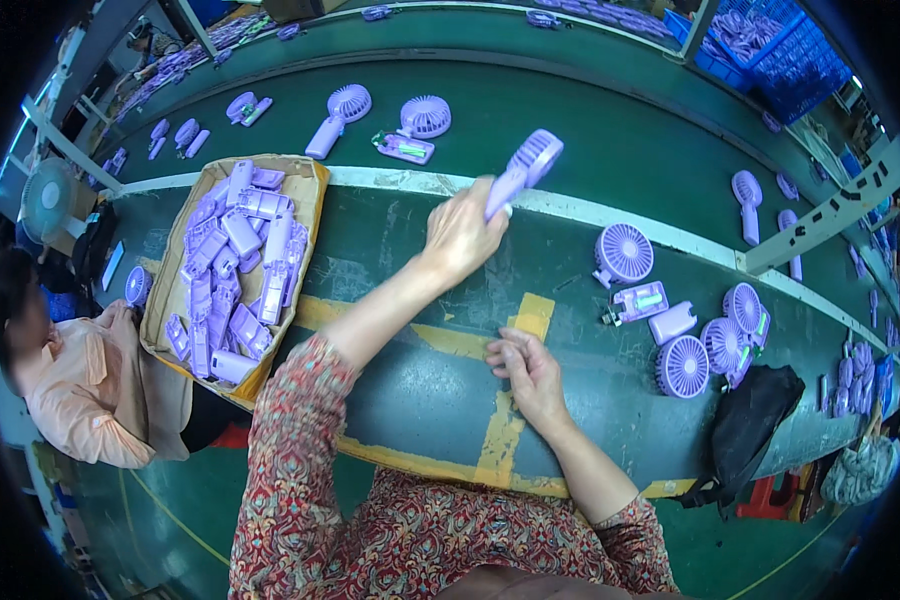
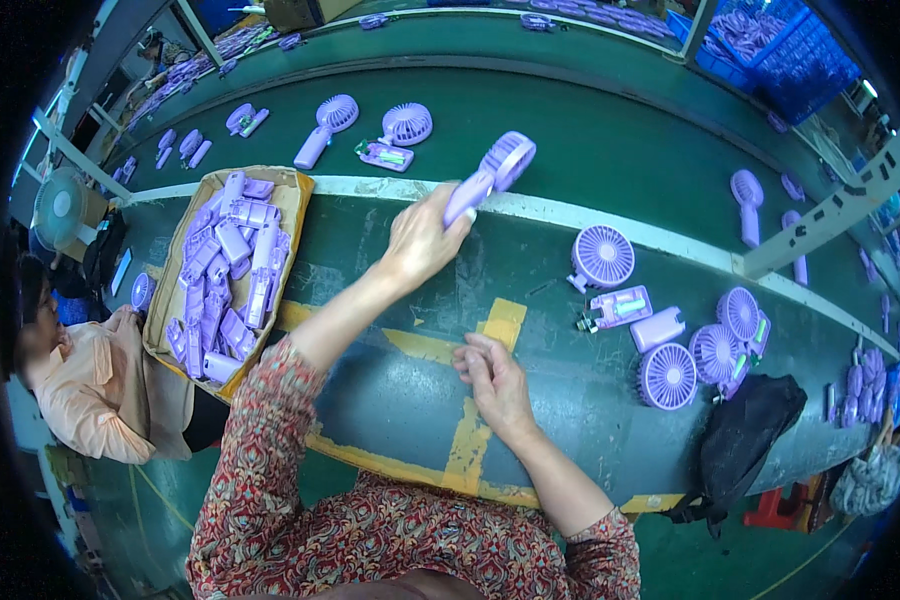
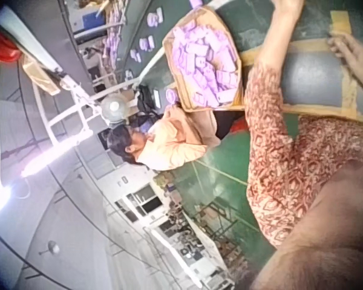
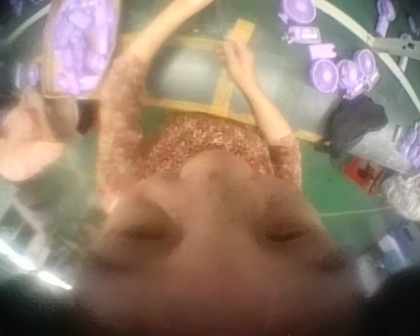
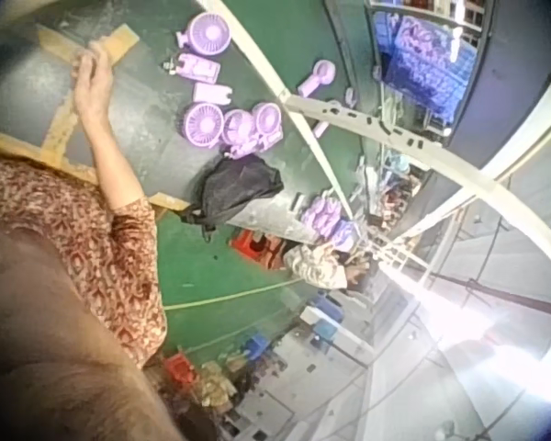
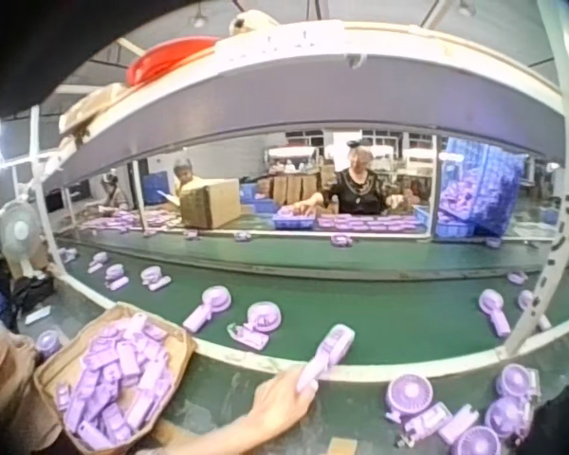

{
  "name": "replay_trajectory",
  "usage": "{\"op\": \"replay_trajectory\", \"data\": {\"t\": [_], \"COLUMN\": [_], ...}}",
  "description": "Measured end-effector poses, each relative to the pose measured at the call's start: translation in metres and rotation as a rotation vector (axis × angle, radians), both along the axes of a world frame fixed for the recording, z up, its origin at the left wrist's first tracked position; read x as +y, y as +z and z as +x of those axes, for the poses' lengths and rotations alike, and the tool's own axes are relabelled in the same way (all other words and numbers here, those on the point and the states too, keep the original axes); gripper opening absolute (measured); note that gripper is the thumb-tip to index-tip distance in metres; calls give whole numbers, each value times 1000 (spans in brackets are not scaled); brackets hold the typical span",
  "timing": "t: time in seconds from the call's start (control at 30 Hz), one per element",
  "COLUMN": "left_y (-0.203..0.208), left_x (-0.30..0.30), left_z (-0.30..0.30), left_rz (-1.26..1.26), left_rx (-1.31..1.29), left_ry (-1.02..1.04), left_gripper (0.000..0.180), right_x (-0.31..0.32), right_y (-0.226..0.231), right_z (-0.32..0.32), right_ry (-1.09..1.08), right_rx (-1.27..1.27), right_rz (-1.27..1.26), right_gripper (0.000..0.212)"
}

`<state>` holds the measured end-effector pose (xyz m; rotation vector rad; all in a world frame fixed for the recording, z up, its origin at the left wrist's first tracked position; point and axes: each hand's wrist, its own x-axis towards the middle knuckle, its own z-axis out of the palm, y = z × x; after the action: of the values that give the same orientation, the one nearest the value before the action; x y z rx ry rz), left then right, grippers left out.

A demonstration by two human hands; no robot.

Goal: The person assembles portable fans by aligning internal components, snapping plastic handle casings onto the fan bodies by hand, and placing the assembled fans onto the conveyor belt.

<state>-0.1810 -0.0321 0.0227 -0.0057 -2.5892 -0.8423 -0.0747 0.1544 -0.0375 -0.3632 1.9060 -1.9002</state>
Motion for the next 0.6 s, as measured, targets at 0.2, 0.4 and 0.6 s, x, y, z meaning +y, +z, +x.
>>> {"op": "replay_trajectory", "data": {"t": [0.2, 0.4, 0.6], "left_y": [-30, -19, -23], "left_x": [-21, -89, -120], "left_z": [-110, -133, -130], "left_rz": [-148, -291, -90], "left_rx": [-152, -353, -587], "left_ry": [116, 546, 548], "left_gripper": [73, 101, 83], "right_x": [0, -1, -2], "right_y": [-3, 0, 3], "right_z": [-1, -3, -5], "right_ry": [-10, -9, -7], "right_rx": [42, 60, 71], "right_rz": [-18, 43, 50], "right_gripper": [23, 20, 20]}}
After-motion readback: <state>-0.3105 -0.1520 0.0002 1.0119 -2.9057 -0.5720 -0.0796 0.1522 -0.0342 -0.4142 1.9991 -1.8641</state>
